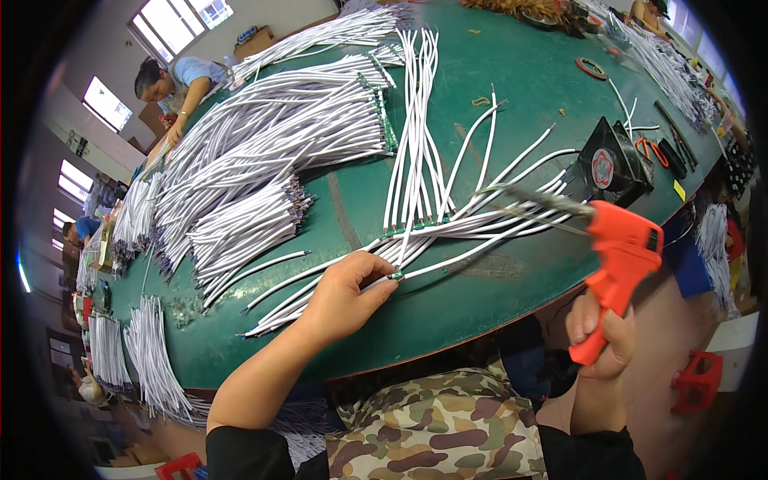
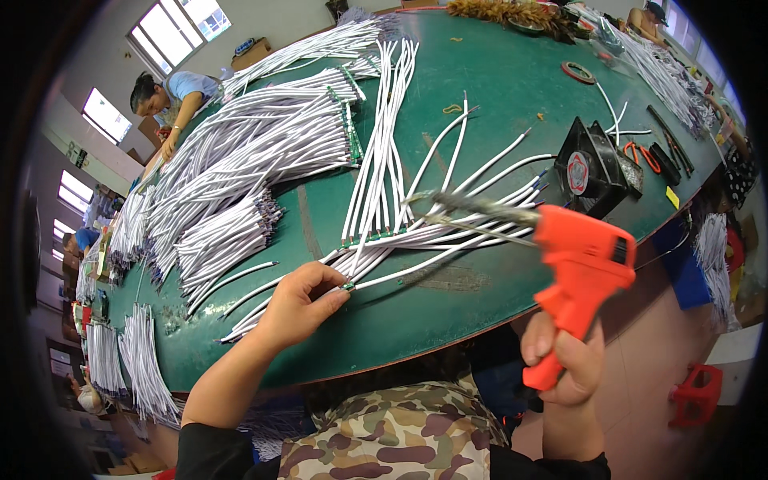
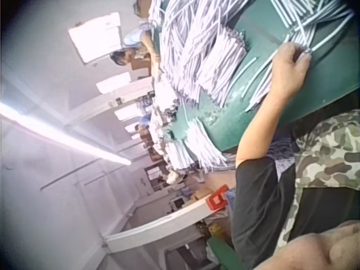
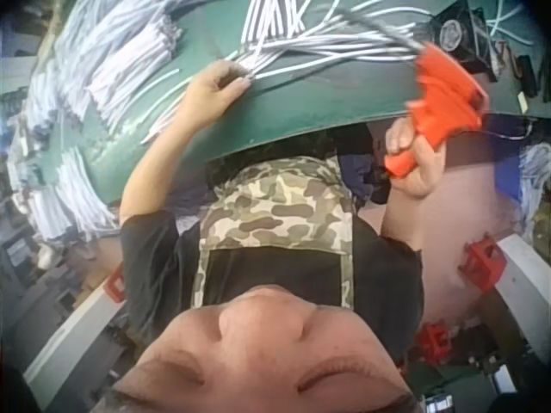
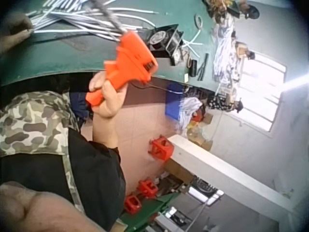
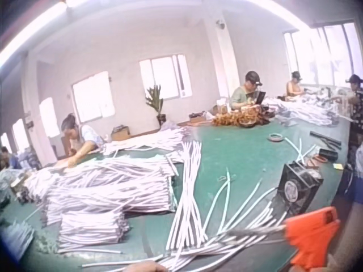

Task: The person solders cables onto circuit boards using a soldering iron, then gathers and repositions the cable assemblies across the table by hand.

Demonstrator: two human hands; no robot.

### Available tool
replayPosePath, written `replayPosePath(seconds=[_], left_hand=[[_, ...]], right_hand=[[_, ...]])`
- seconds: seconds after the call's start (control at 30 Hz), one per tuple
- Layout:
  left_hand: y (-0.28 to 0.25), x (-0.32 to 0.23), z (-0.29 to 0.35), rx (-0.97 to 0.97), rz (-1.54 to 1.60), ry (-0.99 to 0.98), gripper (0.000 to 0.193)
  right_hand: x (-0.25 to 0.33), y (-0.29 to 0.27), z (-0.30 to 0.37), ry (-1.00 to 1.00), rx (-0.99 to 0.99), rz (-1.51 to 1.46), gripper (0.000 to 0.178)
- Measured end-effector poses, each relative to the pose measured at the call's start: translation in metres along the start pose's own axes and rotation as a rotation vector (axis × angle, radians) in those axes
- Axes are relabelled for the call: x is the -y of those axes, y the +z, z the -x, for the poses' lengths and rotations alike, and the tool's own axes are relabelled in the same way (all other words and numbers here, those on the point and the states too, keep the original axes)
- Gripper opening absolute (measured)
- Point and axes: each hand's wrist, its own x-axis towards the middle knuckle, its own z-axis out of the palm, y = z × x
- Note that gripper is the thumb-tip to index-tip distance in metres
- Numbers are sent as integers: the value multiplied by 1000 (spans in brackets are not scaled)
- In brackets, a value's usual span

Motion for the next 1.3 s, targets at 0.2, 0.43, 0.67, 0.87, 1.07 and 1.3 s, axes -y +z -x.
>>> replayPosePath(seconds=[0.2, 0.43, 0.67, 0.87, 1.07, 1.3], left_hand=[[11, -12, 20, 9, -238, 342, 13], [24, 3, 30, -27, -271, 445, 22], [19, 11, 31, 32, -171, 428, 24], [16, 13, 32, 78, -238, 471, 27], [15, 11, 33, 75, -310, 494, 30], [21, 9, 38, 0, -390, 549, 28]], right_hand=[[-16, 36, 2, 76, 144, 25, 45], [-71, 55, -3, 302, 162, 28, 40], [-43, 30, 11, 51, 236, 231, 50], [-24, 9, 40, 223, 177, 443, 47], [-27, -15, 64, 174, 284, 719, 18], [-52, -24, 67, -111, 433, 862, 19]])
